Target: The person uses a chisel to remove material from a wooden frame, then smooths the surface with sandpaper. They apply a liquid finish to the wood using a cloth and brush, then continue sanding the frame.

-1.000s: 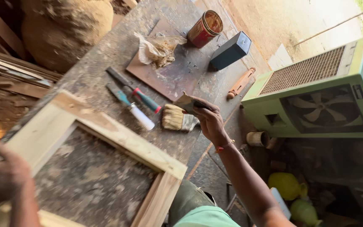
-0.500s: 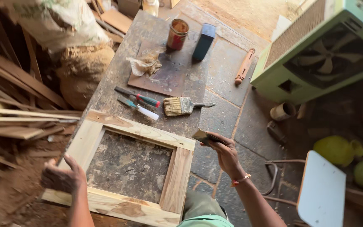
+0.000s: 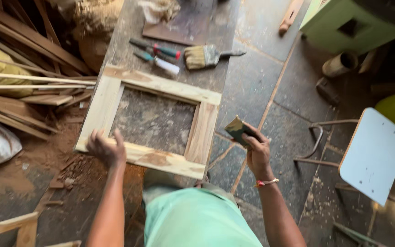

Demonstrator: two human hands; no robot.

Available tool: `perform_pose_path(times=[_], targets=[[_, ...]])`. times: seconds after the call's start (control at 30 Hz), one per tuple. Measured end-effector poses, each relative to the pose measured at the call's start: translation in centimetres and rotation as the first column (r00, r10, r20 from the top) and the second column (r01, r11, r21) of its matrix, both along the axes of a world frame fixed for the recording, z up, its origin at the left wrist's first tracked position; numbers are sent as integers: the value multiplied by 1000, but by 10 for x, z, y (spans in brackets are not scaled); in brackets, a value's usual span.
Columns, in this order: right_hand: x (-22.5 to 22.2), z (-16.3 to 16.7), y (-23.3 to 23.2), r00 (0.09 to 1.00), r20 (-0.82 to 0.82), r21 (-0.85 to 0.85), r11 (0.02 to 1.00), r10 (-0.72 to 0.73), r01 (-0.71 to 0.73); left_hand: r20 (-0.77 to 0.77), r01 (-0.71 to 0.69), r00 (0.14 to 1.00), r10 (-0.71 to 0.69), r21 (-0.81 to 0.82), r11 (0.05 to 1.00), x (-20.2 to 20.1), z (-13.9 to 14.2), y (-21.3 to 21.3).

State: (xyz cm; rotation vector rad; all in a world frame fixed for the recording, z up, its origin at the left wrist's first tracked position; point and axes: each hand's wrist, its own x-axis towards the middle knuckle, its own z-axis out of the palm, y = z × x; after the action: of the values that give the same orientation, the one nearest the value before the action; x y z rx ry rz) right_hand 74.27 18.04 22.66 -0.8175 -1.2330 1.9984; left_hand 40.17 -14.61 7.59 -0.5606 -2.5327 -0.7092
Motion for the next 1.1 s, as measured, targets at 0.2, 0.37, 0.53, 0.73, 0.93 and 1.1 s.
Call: perform_pose_path(times=[0.2,0.37,0.53,0.73,0.93,1.1], targets=[[-53,-4,-27,981,151,190,977,-125,96,137,48,990,-42,-40,998,-104,11,61],[-126,-32,-28,812,516,503,864,-274,-28,247,-95,962,115,-91,991,-205,-11,100],[-190,-78,-8,519,646,762,442,-560,-472,312,-223,912,267,-170,960,-229,-56,108],[-202,-112,-2,314,740,589,346,-595,-730,467,-168,842,270,-249,954,-235,-75,100],[-184,-110,16,361,709,619,291,-606,-730,392,-88,898,199,-283,955,-235,-81,95],[-190,-111,24,238,846,462,432,-477,-775,326,-58,931,167,-321,945,-234,-85,91]])
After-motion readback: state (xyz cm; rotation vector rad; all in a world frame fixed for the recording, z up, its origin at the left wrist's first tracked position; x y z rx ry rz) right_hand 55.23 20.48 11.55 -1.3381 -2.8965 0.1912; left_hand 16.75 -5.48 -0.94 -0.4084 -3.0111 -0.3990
